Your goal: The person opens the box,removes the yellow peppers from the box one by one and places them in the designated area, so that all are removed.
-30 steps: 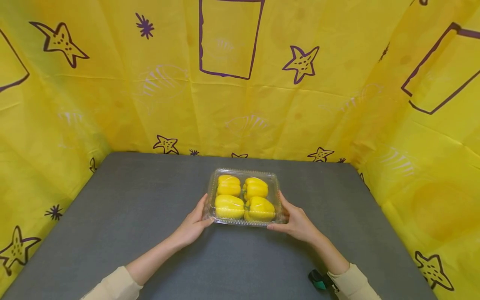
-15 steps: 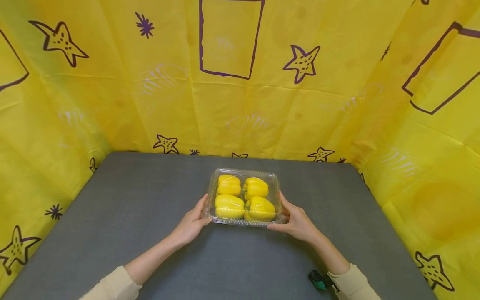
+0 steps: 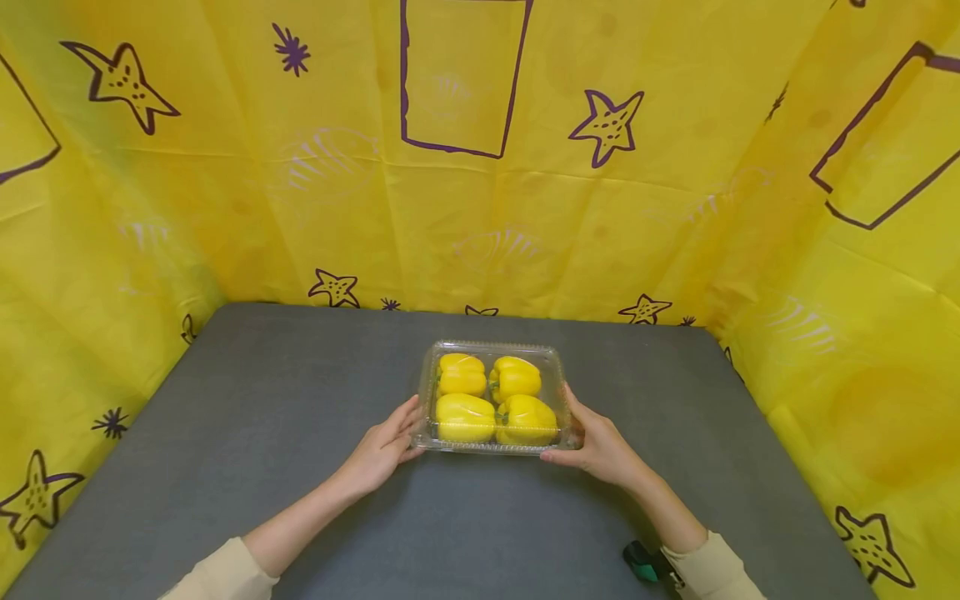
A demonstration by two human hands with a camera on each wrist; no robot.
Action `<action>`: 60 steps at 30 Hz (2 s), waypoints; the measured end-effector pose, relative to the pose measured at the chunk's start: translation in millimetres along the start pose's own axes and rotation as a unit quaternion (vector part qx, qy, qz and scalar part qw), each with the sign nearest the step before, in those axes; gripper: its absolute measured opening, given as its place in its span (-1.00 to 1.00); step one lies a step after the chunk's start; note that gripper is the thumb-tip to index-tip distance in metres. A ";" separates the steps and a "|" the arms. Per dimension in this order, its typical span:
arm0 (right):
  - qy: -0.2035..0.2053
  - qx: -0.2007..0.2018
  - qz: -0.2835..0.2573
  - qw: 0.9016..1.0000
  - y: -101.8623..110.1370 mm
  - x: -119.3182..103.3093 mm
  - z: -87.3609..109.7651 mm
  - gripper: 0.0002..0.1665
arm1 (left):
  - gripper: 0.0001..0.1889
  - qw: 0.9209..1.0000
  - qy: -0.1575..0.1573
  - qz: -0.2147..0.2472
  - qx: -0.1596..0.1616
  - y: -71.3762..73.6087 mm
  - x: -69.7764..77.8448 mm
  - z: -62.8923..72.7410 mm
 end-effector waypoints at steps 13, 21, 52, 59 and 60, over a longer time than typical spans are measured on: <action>-0.001 -0.010 -0.008 1.000 1.9 1.0 1.2 0.37 | -0.31 0.999 0.003 -0.031 -0.008 8.2 -0.7 0.3; 0.014 0.009 0.062 0.998 3.4 -0.5 2.3 0.40 | -0.30 0.999 0.025 0.042 -0.016 10.4 -0.5 -0.9; 0.042 0.092 0.020 0.995 19.5 -18.1 -13.4 0.07 | -0.28 1.000 0.004 0.021 -0.014 10.0 -4.7 -5.9; 0.060 0.109 -0.039 0.991 26.8 -25.0 -25.1 -0.07 | -0.28 1.000 -0.009 0.019 -0.023 10.2 -1.6 -7.3; 0.060 0.110 -0.050 0.991 28.1 -25.8 -26.8 -0.10 | -0.28 1.000 -0.008 0.018 -0.023 10.3 -1.3 -7.4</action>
Point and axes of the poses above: each hand's wrist, its own z-axis away from the middle knuckle, its own y-axis out of the back of the hand, x = y × z, the point moved 1 cm from there along -z, towards the middle knuckle, and after that the axes turned 5 degrees about -z, right-handed, at the moved point
